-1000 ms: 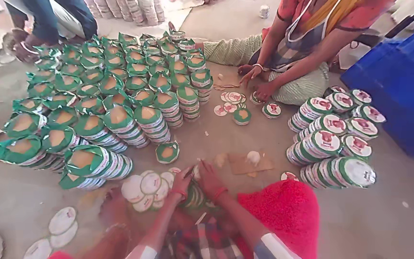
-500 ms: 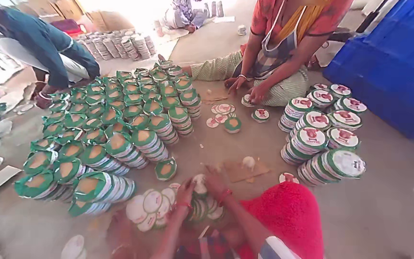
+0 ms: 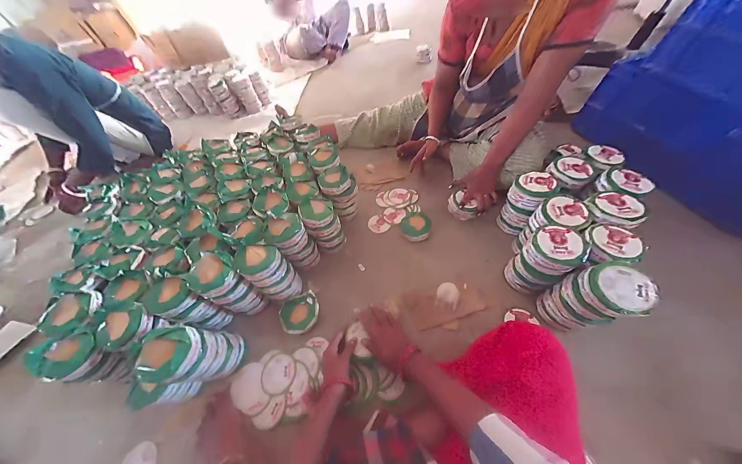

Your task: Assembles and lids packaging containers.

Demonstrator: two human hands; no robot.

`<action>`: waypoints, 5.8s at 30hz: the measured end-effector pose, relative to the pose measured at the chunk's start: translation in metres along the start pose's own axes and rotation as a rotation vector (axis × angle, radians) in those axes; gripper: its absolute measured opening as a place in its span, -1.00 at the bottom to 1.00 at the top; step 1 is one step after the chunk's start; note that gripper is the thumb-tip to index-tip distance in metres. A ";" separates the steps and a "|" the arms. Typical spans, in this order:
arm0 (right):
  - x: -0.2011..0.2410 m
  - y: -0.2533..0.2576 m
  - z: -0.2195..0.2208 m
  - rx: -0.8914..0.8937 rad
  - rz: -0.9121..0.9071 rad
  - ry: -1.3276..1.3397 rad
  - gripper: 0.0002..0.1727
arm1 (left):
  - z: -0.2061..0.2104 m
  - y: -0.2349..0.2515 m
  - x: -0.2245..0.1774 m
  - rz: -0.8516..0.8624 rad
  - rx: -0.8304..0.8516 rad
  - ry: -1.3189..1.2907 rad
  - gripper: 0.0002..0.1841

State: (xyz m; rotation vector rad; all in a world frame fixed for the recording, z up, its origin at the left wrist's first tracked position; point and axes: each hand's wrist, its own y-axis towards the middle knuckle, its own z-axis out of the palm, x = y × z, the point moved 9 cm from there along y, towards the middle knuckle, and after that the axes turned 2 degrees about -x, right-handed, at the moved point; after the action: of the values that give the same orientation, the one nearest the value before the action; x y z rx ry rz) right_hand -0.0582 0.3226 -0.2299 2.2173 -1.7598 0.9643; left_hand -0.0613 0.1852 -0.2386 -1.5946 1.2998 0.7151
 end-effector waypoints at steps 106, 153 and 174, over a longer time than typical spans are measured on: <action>0.003 -0.052 -0.010 -0.007 0.155 -0.123 -0.08 | 0.015 -0.003 -0.046 0.621 -0.149 0.107 -0.72; -0.046 -0.055 -0.080 -0.279 0.449 0.119 -0.37 | 0.048 -0.034 -0.043 0.796 0.079 0.780 -0.30; -0.033 -0.062 -0.076 -0.368 0.434 0.197 -0.43 | 0.064 -0.036 -0.040 0.828 0.171 1.038 -0.37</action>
State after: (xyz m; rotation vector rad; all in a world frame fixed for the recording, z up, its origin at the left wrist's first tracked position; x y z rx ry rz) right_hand -0.0348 0.4052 -0.1723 1.5028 -2.1570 0.8088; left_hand -0.0307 0.2604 -0.2196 -1.2461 2.7732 0.1578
